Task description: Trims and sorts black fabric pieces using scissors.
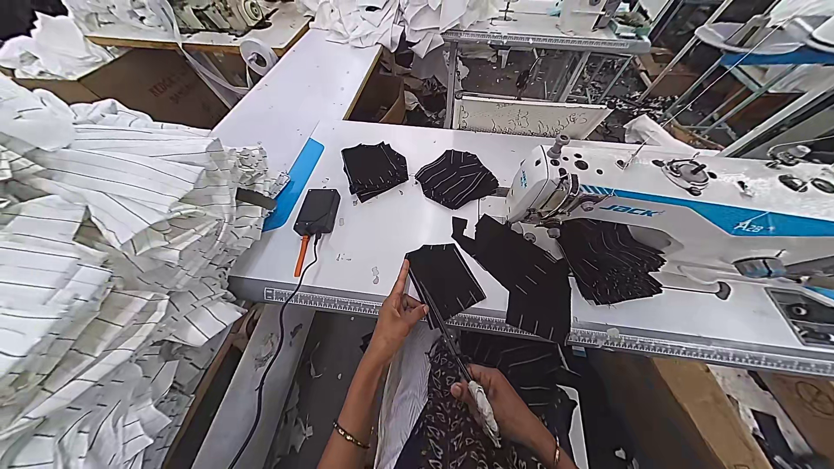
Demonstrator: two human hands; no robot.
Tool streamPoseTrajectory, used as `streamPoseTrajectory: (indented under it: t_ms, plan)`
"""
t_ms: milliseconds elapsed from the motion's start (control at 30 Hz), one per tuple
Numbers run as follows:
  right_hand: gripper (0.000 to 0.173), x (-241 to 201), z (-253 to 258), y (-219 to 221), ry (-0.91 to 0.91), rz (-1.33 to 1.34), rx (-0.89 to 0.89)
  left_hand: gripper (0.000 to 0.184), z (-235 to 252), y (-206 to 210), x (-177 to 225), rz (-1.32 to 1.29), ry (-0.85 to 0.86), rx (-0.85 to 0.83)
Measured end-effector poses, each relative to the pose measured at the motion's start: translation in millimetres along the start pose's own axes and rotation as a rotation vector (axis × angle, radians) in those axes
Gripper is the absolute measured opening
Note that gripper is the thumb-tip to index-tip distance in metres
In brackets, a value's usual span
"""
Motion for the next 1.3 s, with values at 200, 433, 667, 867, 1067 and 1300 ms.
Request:
streamPoseTrajectory:
  t_ms: [200, 433, 667, 867, 1067, 1300]
  plan:
    - [0.032, -5.5, 0.7, 5.5, -0.016, 0.093, -0.010, 0.099, -4.4, 9.3, 1.4, 0.077, 0.001, -0.060]
    - [0.031, -5.2, 2.2, 3.7, -0.005, 0.082, 0.021, 0.100, -12.6, 17.0, 2.5, 0.135, 0.000, -0.108]
    - [0.029, -15.5, 4.8, 6.0, -0.012, 0.143, 0.017, 0.106, -19.9, 31.3, 4.3, 0.133, -0.030, -0.220]
    - [0.031, -15.2, 5.2, 3.0, -0.045, 0.132, 0.044, 0.104, -22.6, 29.8, 7.4, 0.233, -0.054, -0.223]
    - [0.028, -27.2, 8.9, -0.7, -0.050, 0.165, 0.031, 0.097, -26.8, 26.2, 14.1, 0.325, -0.030, -0.273]
    - [0.028, -29.0, 18.4, -6.0, -0.042, 0.122, 0.049, 0.082, -31.2, 13.4, 13.0, 0.377, -0.020, -0.266]
Point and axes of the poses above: each hand's wrist, its own z-axis towards the middle knuckle, its own y-axis out of the palm, x = y × z, the point moved 10 cm from there along z, towards the middle knuckle, and after that the axes turned 1 degree about -z, right-handed, at the moved point
